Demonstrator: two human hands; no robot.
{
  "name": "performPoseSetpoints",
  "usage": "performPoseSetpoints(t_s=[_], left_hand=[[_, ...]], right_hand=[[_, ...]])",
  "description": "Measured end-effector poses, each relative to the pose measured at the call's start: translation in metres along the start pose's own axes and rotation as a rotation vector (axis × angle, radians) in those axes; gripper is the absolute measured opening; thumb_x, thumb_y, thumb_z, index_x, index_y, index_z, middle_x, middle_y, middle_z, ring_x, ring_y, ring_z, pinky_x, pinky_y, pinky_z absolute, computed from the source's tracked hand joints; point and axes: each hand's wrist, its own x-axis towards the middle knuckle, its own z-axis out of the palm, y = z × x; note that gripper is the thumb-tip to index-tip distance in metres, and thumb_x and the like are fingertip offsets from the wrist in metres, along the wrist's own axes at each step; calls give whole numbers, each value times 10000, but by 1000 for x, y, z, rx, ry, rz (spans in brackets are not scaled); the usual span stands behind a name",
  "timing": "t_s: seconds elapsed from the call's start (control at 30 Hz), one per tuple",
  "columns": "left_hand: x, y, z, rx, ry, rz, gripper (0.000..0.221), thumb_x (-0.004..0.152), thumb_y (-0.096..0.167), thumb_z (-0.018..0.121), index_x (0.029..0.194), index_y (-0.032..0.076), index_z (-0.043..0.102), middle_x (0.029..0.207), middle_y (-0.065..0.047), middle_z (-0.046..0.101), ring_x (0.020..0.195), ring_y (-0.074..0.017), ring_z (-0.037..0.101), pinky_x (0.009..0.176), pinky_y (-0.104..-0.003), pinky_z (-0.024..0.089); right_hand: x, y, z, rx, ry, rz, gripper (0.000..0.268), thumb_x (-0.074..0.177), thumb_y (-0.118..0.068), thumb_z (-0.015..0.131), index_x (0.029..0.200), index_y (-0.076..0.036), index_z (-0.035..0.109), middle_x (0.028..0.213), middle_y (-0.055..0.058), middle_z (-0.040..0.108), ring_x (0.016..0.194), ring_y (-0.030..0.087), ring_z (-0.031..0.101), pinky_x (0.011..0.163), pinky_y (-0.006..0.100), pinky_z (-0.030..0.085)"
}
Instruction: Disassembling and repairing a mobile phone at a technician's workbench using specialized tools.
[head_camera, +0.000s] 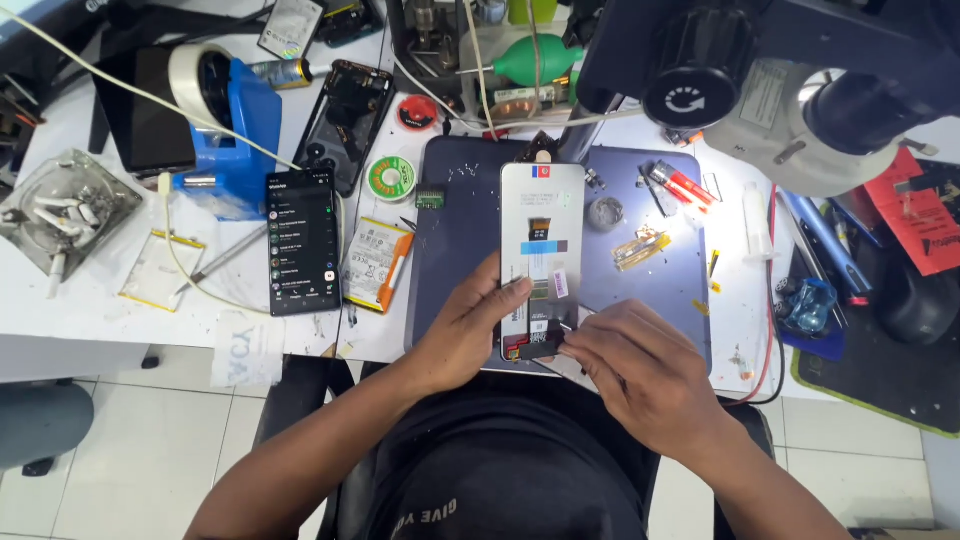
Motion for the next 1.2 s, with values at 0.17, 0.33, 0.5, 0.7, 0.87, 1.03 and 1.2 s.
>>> performPoseSetpoints(t_s=[0.17, 0.33, 0.5, 0.7, 0.87, 1.03, 1.2], left_hand=[[-7, 12, 7, 189, -93, 44, 647, 1089, 340, 423, 1601, -3, 224, 1586, -324, 312, 1473, -557, 247, 1192, -687, 195], [-11, 12, 18, 232, -99, 90, 639, 1088, 272, 423, 1592, -43, 188, 1493, -389, 401, 1363, -614, 382, 1098, -750, 333], [-9, -12, 20, 323, -60, 150, 643, 1089, 214, 438, 1577, -90, 150, 1381, -424, 501, 1241, -613, 522, 988, -724, 465], [-15, -37, 18, 389, -11, 283, 596, 1085, 138, 447, 1591, -51, 196, 801, -290, 681, 633, -151, 626, 567, -331, 483], [-1, -8, 21, 441, -53, 363, 557, 1067, 97, 469, 1563, -59, 269, 953, -283, 740, 782, -289, 768, 566, -394, 615], [-8, -8, 32, 501, 21, 367, 484, 1078, 135, 453, 1505, -49, 321, 697, -169, 665, 577, -124, 583, 539, -264, 416], [-11, -5, 29, 613, 112, 252, 341, 1044, 281, 492, 1282, 41, 543, 1129, -71, 768, 1093, -244, 778, 973, -343, 568]], right_hand=[[9, 6, -3, 14, 161, 256, 152, 812, -35, 800, 962, -21, 779, 793, 147, 739, 657, 343, 707, 559, 424, 574], [4, 19, 3, -53, 262, 260, 202, 833, -35, 829, 1021, -1, 763, 845, 154, 730, 680, 322, 688, 593, 409, 590], [2, 18, 7, -61, 311, 282, 177, 846, -39, 815, 1021, -29, 793, 831, 131, 731, 629, 288, 680, 549, 399, 577], [1, 11, 12, 5, 322, 348, 89, 863, -17, 819, 943, -6, 781, 738, 139, 718, 613, 283, 688, 575, 380, 571], [9, 18, 10, 103, 347, 424, 95, 826, -49, 837, 796, -47, 747, 630, 85, 668, 541, 249, 667, 534, 362, 556], [2, 0, 11, 100, 301, 385, 72, 886, -25, 750, 818, -39, 728, 621, 94, 643, 521, 265, 622, 529, 366, 525], [9, -6, 2, 39, 196, 290, 192, 1001, -111, 579, 837, -24, 627, 765, 70, 620, 666, 197, 574, 676, 319, 485]])
